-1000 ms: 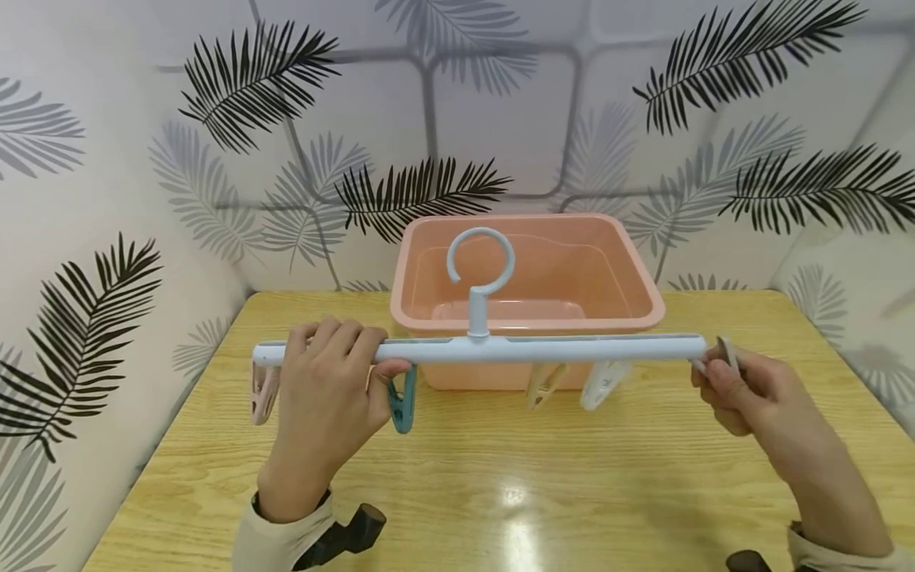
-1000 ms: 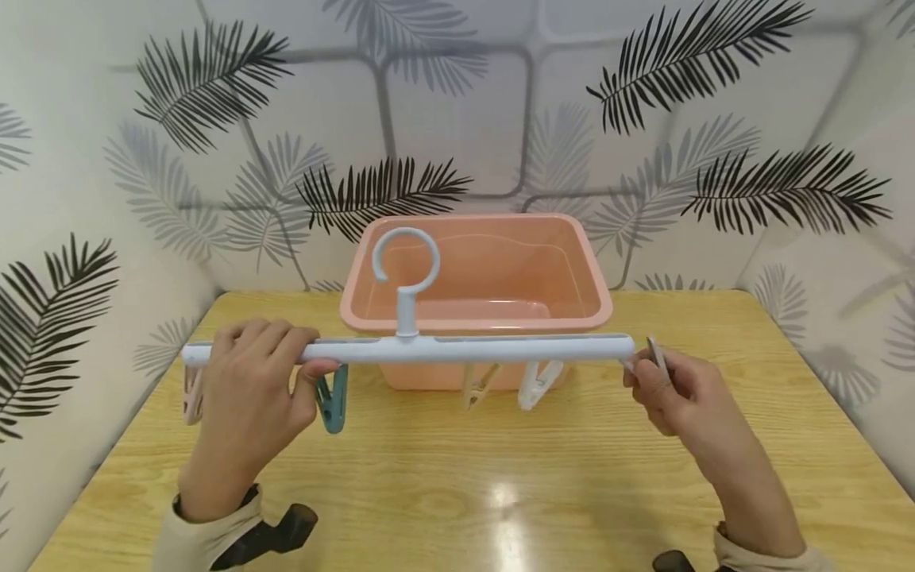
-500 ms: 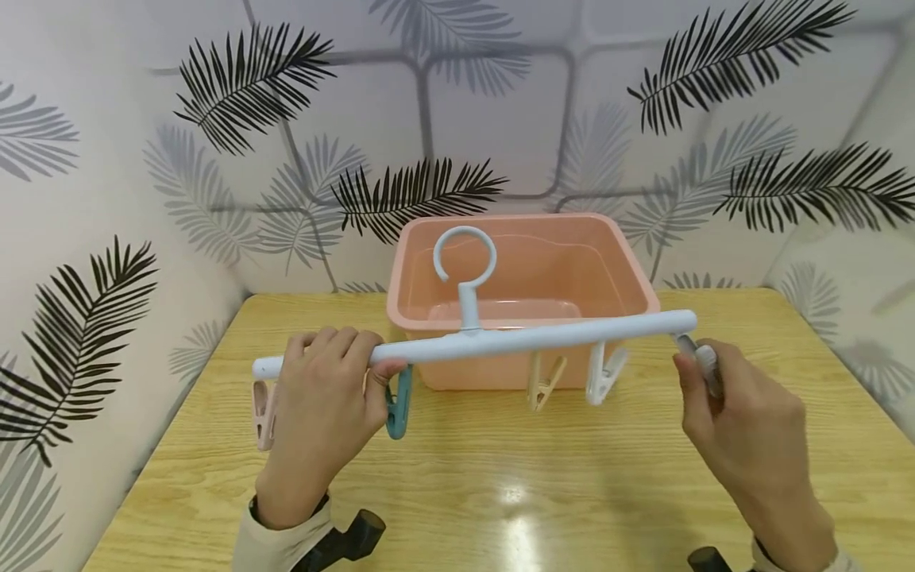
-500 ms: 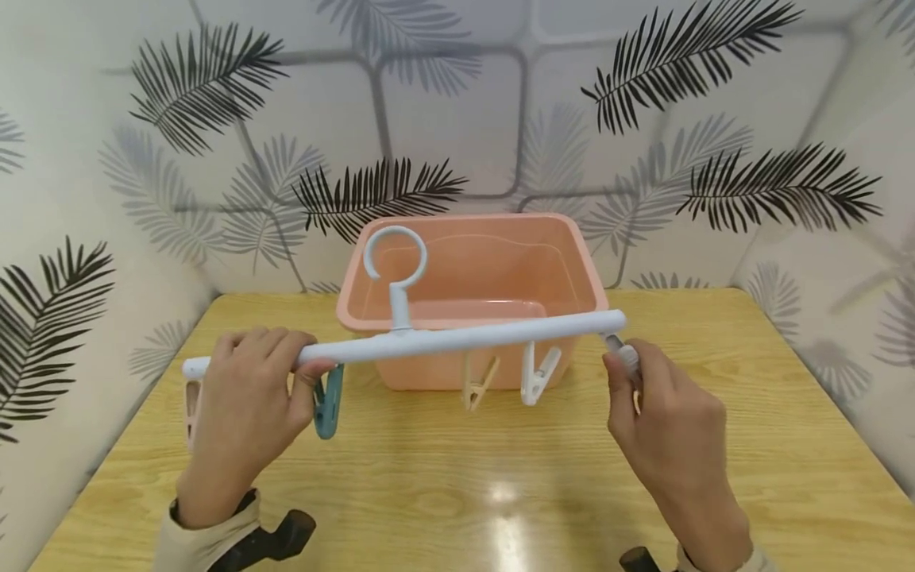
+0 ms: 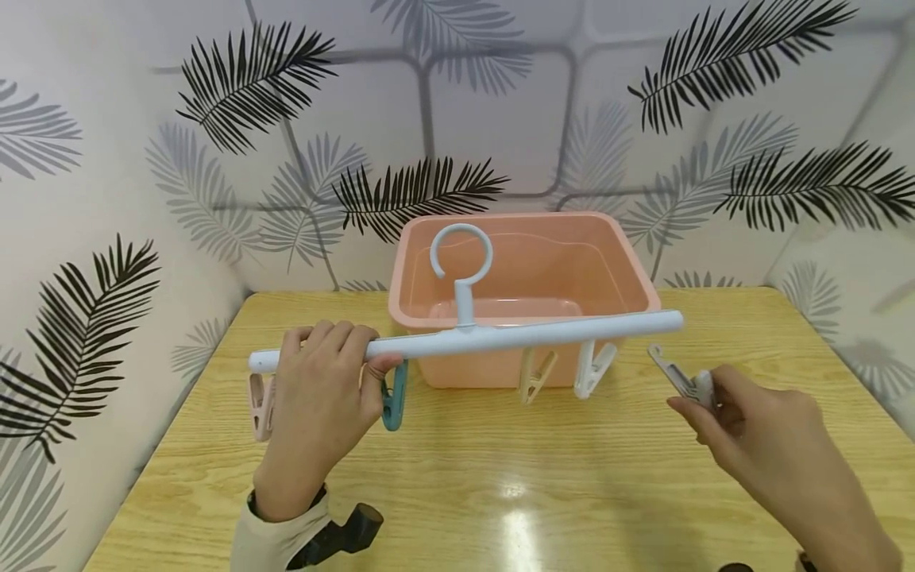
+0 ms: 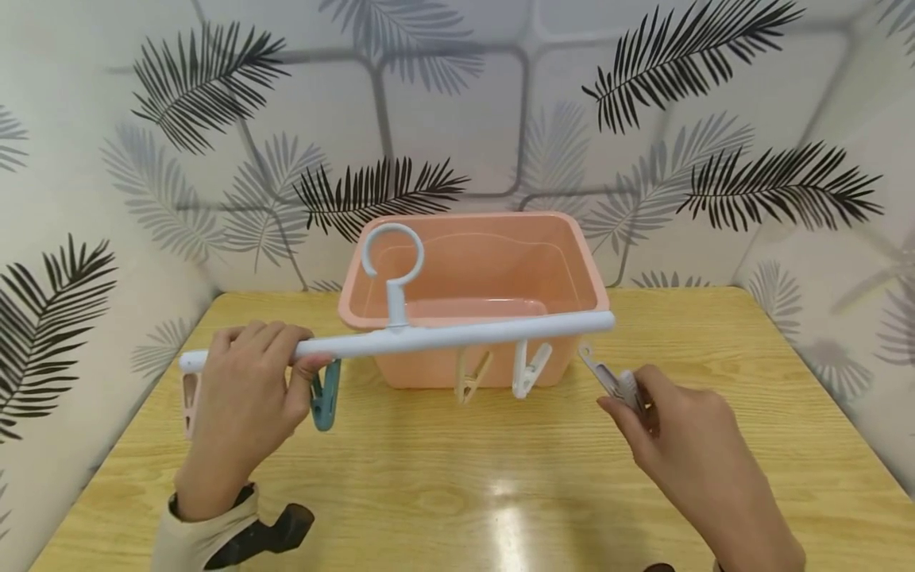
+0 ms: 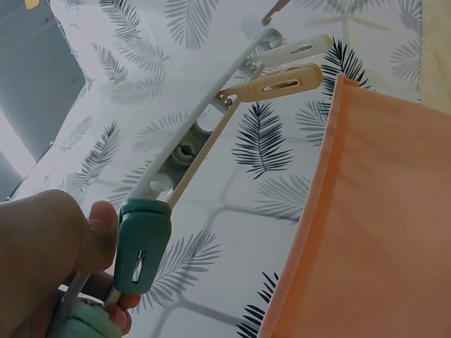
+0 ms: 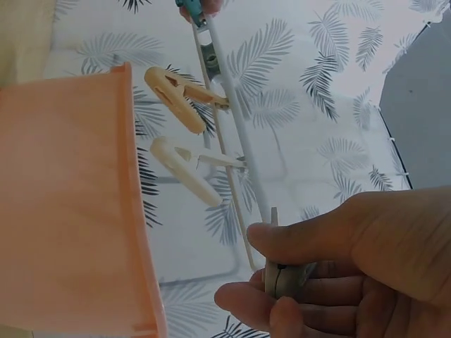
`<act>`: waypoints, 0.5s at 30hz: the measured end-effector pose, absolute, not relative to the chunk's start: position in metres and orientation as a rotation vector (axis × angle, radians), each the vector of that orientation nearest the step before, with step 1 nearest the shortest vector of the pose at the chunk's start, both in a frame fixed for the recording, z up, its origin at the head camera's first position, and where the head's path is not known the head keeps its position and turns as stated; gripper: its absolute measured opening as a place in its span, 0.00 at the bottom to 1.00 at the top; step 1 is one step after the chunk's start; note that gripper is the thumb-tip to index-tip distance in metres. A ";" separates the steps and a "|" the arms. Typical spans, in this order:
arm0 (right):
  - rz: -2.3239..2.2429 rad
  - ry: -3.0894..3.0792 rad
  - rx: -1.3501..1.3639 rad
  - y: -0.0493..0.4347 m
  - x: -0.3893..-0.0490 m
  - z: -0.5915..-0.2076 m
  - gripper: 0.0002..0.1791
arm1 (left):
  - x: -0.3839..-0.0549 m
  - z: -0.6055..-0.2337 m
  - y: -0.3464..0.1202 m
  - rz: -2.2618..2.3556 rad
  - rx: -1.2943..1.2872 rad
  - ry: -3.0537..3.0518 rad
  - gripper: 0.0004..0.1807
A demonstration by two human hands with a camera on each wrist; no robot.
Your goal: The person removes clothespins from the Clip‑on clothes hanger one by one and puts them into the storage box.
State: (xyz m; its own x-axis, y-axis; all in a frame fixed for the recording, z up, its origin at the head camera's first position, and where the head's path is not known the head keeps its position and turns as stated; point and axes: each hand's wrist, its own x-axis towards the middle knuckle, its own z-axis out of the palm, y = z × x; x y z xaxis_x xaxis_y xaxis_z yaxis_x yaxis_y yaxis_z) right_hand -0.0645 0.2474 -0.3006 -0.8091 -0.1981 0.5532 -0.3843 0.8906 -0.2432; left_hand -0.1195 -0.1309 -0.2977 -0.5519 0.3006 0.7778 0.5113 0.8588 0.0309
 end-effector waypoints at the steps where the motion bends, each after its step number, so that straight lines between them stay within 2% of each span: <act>1: 0.473 -2.515 0.423 0.248 -0.063 -0.300 0.13 | -0.120 -0.298 -0.131 -0.324 -0.588 -2.194 0.34; 8: 0.437 -2.387 0.470 0.254 -0.061 -0.295 0.15 | -0.120 -0.297 -0.131 -0.341 -0.607 -2.203 0.33; 10: 0.420 -2.351 0.473 0.255 -0.061 -0.294 0.08 | -0.120 -0.297 -0.131 -0.342 -0.606 -2.210 0.33; 11: 0.408 -2.332 0.470 0.255 -0.062 -0.294 0.09 | -0.119 -0.296 -0.131 -0.342 -0.606 -2.213 0.33; 15: 0.393 -2.285 0.440 0.258 -0.061 -0.288 0.36 | -0.120 -0.297 -0.131 -0.344 -0.611 -2.213 0.34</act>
State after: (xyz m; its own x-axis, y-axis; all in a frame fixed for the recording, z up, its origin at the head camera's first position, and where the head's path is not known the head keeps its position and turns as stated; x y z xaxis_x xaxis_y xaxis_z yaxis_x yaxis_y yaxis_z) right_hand -0.0608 0.2582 -0.2884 -0.6504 -0.1911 0.7352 -0.4258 0.8932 -0.1445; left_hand -0.1197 -0.1310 -0.2966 -0.5655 0.3133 0.7629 0.5303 0.8466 0.0454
